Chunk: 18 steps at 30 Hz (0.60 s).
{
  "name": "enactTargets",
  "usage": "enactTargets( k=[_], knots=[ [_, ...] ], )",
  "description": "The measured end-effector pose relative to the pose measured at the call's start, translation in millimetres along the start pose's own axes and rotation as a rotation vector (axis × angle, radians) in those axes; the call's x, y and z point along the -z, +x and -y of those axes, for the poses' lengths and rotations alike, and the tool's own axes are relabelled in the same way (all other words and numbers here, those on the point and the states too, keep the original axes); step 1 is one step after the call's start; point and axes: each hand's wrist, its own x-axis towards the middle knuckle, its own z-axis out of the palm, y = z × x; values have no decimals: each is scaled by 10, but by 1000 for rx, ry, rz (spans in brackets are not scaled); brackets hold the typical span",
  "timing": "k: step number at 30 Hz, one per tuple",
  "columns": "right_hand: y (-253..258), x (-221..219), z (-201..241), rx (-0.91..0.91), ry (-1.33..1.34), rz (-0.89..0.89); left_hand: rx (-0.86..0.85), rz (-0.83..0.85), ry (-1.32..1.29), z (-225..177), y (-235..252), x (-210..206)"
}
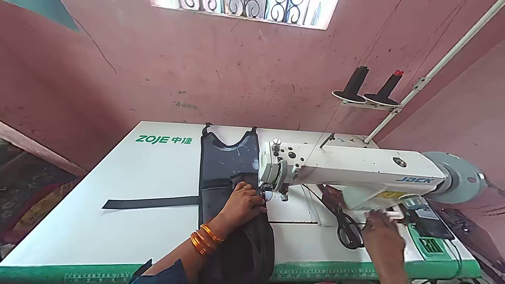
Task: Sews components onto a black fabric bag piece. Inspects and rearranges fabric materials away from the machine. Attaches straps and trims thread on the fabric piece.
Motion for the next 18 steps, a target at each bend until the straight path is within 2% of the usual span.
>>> enactTargets(
  k=[5, 11, 18],
  knots=[
    [-70, -39, -121, -19, 36, 116, -3, 13, -46, -87, -65, 1],
    [-40, 0, -115, 4, 40, 117, -24, -7, -84, -301, -281, -1],
    [115, 226, -41, 22, 67, -54, -38, 9, -103, -231, -222, 34]
  ],
)
